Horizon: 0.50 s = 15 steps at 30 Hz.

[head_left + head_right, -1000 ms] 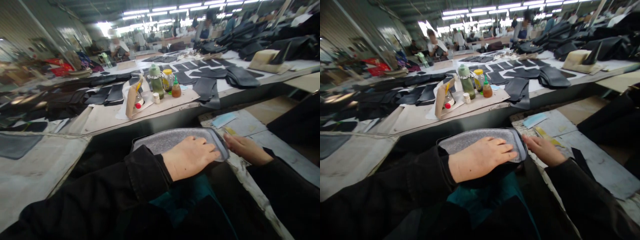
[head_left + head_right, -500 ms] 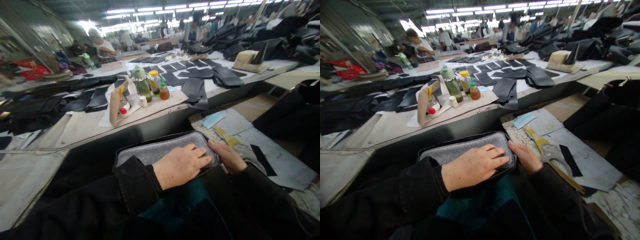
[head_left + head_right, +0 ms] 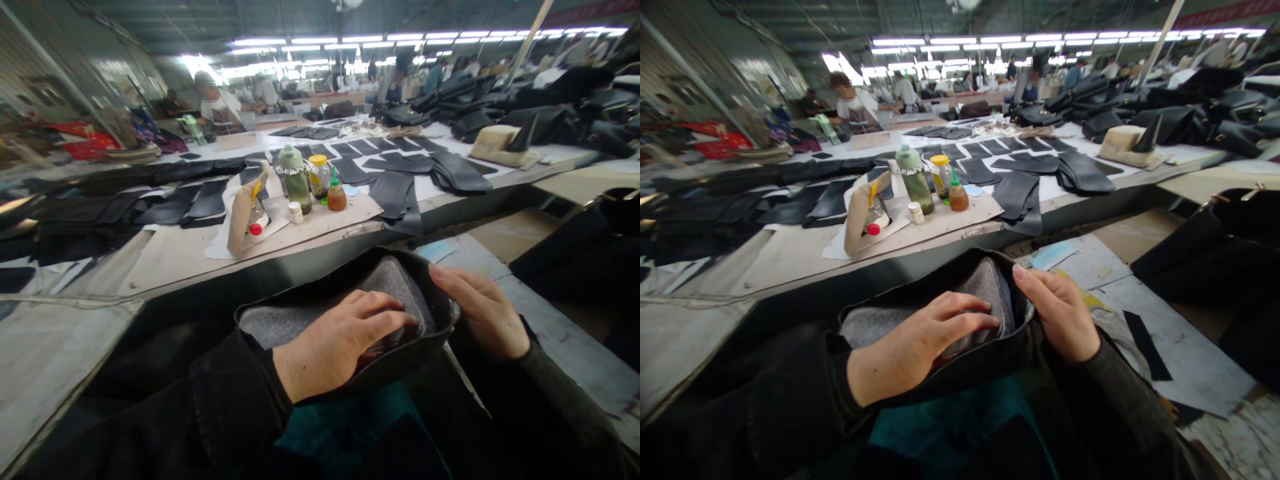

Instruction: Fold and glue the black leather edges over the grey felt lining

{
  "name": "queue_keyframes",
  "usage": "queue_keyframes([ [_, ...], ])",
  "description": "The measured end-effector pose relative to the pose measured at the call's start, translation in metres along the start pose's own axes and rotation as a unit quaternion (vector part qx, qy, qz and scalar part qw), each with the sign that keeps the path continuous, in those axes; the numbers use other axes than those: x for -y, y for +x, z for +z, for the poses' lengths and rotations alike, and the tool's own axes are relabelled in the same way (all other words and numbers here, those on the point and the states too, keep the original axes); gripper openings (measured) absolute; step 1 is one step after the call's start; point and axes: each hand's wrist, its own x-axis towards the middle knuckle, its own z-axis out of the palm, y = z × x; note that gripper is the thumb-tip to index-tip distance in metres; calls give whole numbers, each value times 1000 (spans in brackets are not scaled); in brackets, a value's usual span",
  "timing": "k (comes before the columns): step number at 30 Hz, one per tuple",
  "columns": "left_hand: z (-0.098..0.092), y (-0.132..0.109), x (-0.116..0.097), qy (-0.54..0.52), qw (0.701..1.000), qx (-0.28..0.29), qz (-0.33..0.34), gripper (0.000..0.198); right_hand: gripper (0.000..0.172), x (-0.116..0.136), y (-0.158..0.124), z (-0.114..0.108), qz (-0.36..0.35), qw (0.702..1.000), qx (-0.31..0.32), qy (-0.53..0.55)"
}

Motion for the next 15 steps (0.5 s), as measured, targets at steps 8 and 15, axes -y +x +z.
queue_keyframes([
  [8, 6, 2, 2, 36, 999, 11, 23, 35, 40, -5, 3, -13, -8, 997, 26, -69],
  [15, 31, 20, 5, 114, 991, 31, 59, 30, 46, -44, 4, -31, 34, 989, 45, -135],
])
